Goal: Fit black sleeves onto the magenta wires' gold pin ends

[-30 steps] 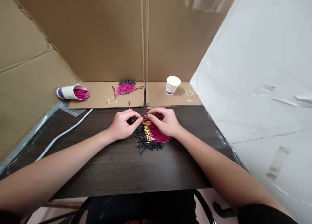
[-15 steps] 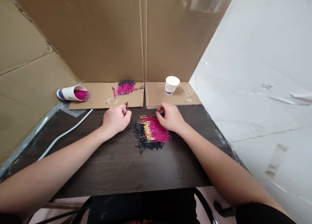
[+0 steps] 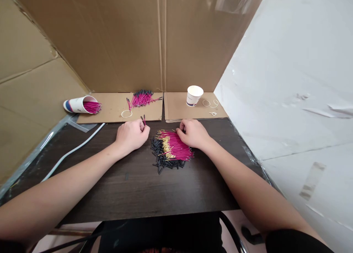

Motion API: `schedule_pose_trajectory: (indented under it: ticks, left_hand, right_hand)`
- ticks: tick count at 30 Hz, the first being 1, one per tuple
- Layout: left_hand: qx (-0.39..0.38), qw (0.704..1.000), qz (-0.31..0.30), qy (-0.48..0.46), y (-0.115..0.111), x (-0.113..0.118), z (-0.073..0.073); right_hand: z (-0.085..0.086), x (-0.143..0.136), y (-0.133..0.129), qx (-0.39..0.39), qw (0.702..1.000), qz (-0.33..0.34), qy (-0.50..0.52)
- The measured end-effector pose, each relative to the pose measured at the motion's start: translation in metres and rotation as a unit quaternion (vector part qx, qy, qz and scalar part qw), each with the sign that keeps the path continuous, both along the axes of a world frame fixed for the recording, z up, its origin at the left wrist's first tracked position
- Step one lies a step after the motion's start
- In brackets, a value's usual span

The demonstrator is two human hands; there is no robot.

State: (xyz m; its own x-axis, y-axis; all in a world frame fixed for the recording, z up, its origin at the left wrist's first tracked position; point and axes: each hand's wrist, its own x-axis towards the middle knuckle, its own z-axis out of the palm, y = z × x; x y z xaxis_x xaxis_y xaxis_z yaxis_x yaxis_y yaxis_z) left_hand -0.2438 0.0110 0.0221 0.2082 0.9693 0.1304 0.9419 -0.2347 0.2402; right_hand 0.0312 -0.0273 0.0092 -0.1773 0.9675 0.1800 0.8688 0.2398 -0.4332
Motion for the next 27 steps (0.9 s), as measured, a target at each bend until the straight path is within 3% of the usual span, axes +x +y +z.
schedule_pose_trajectory:
  ticks: [9,27]
  left_hand:
    - [0.018,1.0,-0.008,-0.005,0.0025,-0.0021,-0.0033]
    - [0.029,1.0,-0.006,-0.007,0.0054,-0.0041,-0.0068]
  right_hand:
    - [-0.0029,0.0008,0.0006,0.009,1.0,0.011,0.0]
    - [-0.0004,0.0009,0.0029,-0.042,0.995,0.035,0.081]
